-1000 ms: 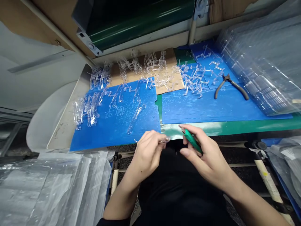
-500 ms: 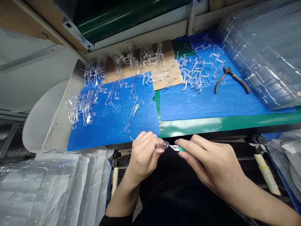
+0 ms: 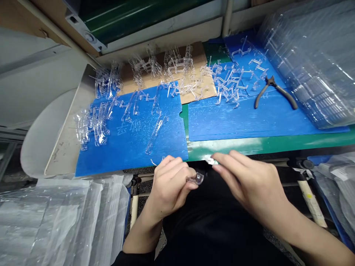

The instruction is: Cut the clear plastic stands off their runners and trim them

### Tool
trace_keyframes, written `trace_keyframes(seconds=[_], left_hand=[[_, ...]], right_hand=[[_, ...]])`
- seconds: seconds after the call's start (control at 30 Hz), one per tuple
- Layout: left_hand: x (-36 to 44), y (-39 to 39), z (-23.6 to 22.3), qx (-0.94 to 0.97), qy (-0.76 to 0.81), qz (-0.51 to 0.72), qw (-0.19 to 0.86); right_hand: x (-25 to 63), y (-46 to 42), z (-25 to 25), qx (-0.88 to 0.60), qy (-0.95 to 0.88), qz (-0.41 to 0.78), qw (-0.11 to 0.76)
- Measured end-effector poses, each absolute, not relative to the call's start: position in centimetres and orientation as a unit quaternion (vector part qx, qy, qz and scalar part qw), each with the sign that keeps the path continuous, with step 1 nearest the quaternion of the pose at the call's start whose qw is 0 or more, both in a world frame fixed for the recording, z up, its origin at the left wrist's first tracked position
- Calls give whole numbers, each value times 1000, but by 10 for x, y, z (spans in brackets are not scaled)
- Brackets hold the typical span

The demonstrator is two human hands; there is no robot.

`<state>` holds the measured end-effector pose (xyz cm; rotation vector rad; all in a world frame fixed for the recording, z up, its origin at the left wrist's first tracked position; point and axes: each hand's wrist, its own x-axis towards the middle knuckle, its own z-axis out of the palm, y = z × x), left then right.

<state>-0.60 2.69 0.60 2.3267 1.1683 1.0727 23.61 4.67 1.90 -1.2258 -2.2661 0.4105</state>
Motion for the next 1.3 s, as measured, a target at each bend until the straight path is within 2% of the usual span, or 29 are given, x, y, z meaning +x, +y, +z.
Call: trace_keyframes(seconds=[0.1,0.33,0.6,0.73,0.9,1.07,1.3], left_hand=[[-5,25,8,810,409,374,189],[-5,22,9,759,421,396,299],[-5,18,11,753,412,392,332],[-4,18,11,751,392,396,354],[-3,18,12,745,411,394,346],[-2,17,12,745,407,400,345],[-2,20,8,753,401,398,337]], right_hand=[[236,55,12,-473,-822,171,266],[236,54,19,-442,-768,345,311],[228,54,26,-337,-679,527,384],[219,53,19,-269,-680,498,466],[218,47,17,-300,-689,403,523],[226,46,20,-358,-678,375,521],[222,51,18,-301,-692,430,496]])
